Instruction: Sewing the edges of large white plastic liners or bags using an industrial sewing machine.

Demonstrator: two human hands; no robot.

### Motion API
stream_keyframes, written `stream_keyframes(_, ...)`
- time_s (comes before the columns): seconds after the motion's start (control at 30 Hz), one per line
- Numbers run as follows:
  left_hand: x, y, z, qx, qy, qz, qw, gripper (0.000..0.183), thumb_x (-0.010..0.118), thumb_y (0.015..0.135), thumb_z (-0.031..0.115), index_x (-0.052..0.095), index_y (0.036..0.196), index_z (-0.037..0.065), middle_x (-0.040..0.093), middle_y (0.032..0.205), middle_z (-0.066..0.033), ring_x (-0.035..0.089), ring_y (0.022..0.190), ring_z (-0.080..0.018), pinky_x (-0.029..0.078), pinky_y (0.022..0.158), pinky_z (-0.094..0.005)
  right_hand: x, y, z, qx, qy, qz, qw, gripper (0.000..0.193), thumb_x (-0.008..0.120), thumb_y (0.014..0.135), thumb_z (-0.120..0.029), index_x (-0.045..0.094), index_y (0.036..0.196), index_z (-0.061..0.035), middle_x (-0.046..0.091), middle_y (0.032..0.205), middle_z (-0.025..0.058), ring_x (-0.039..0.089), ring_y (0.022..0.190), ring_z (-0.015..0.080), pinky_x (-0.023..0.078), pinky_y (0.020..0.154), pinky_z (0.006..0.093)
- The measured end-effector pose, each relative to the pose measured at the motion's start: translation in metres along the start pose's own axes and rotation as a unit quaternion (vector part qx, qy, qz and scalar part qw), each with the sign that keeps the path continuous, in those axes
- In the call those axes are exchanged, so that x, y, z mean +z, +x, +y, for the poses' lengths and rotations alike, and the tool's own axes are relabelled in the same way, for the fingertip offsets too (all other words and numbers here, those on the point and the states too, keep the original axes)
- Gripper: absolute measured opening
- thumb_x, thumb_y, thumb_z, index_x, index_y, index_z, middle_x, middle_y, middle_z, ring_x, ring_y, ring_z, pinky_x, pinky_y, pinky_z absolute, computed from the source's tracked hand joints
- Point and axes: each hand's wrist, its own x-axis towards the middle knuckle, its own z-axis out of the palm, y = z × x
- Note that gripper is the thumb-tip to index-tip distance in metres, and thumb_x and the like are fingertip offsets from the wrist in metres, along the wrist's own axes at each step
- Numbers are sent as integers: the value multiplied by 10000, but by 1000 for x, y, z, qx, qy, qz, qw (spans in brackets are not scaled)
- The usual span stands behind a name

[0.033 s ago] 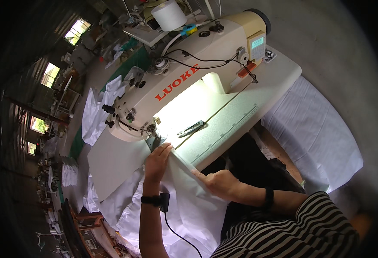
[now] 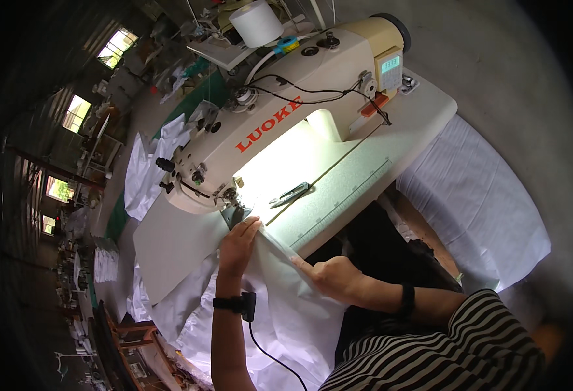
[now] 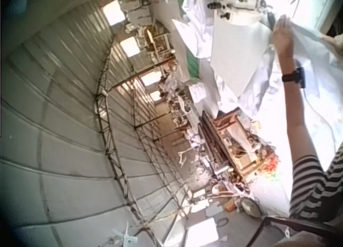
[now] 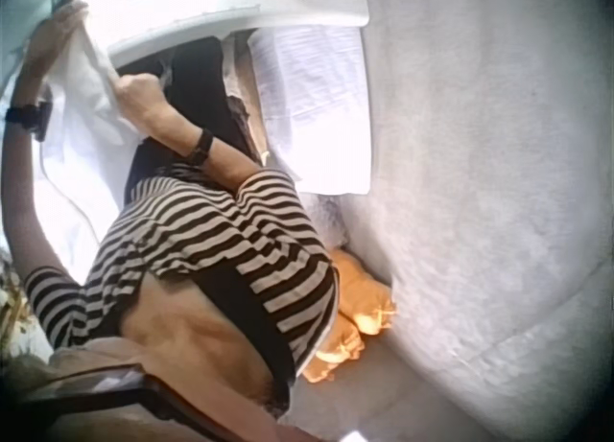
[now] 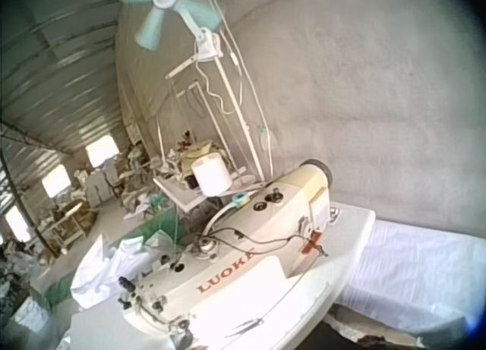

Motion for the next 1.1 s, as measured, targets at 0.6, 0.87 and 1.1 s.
stream_keyframes(0.6, 0, 4, -2, 50, 98, -3, 994, 77, 646, 798, 32, 666, 871, 40, 668, 976, -73, 638, 939, -250, 533, 823, -358, 9, 25, 6, 102, 270, 110, 951, 246, 649, 886, -192, 614, 1093, -63, 670, 837, 120, 679, 746, 273, 544, 684, 361)
stream_keyframes(0.87, -7, 13, -2, -35, -7, -69, 997, 112, 639, 842, 52, 670, 946, 22, 675, 1055, -95, 644, 1003, -266, 532, 849, -369, 5, 29, 0, 107, 241, 103, 959, 426, 598, 858, -155, 545, 1269, -54, 672, 842, 160, 677, 761, 308, 537, 687, 401)
stream_keyframes(1.1, -6, 15, 0, -9, 17, -46, 999, 138, 621, 838, 41, 679, 962, 46, 677, 1065, -83, 652, 987, -270, 531, 851, -368, 10, 33, -4, 67, 167, 137, 974, 414, 600, 835, -130, 582, 1241, -51, 664, 759, 121, 678, 686, 267, 536, 593, 373)
